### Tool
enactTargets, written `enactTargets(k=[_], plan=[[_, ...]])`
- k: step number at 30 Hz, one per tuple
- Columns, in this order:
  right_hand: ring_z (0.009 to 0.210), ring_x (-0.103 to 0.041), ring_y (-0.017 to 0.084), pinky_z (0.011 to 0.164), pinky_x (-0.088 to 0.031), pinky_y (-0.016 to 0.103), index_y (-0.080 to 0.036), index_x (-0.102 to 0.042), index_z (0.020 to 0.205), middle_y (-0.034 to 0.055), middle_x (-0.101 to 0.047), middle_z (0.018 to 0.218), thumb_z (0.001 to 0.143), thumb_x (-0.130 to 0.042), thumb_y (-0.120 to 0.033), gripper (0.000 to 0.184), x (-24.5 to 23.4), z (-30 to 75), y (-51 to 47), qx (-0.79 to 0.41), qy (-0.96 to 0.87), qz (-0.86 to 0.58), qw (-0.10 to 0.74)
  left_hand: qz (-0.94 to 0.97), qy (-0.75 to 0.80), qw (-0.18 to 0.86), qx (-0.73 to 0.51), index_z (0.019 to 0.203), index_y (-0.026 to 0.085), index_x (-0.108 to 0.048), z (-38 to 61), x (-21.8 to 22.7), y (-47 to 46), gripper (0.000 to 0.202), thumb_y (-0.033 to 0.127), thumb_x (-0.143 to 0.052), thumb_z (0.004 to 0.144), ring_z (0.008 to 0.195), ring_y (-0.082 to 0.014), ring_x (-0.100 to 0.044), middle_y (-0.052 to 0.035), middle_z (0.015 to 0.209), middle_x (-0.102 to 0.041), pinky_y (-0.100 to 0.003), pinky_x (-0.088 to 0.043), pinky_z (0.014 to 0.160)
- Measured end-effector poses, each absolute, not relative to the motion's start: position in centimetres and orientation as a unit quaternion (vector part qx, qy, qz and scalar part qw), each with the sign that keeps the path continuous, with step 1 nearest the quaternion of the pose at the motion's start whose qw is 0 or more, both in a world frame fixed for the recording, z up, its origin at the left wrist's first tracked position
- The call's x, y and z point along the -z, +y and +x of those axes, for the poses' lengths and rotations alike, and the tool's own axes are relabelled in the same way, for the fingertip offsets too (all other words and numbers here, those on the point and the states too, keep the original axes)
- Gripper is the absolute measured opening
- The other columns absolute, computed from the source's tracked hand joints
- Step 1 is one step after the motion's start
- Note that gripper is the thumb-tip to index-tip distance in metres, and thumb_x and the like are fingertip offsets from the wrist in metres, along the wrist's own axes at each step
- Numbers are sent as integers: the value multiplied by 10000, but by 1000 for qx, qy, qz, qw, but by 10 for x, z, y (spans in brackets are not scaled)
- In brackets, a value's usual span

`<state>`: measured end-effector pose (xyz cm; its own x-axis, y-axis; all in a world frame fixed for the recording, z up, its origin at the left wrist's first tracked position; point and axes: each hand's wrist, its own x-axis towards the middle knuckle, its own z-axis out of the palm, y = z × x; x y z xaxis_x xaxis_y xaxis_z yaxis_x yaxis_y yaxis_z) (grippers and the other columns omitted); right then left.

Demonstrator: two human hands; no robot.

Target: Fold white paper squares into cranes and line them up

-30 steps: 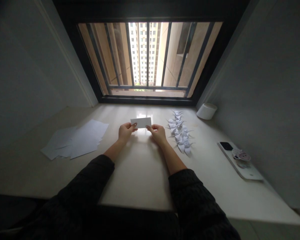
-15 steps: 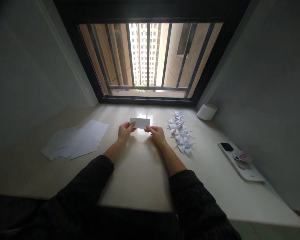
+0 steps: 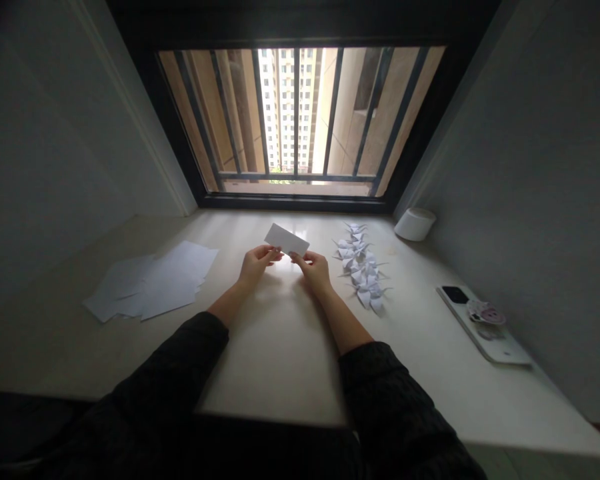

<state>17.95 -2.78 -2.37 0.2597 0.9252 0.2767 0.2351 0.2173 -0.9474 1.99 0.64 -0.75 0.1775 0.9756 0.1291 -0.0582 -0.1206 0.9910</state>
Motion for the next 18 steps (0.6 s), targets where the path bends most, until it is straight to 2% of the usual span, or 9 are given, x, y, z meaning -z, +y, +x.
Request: enactTargets(k=[12, 18], plan=[[700, -669, 222, 578, -453, 276, -155, -702, 707, 96, -716, 715, 672, -638, -568, 420, 21, 171, -30, -338, -529, -539, 561, 549, 397, 561, -475, 786, 160, -714, 22, 11, 4, 321, 442, -710, 633, 806, -218, -652, -86, 775, -706, -309, -447, 699], [670, -668, 219, 620, -469, 299, -160, -703, 678, 89, -715, 699, 670, -647, -558, 403, 24, 172, -29, -333, -532, -545, 556, 471, 442, 546, -533, 774, 162, -706, 12, 3, 11, 338, 448, -735, 598, 861, -239, -649, -101, 816, -705, -318, -443, 719]])
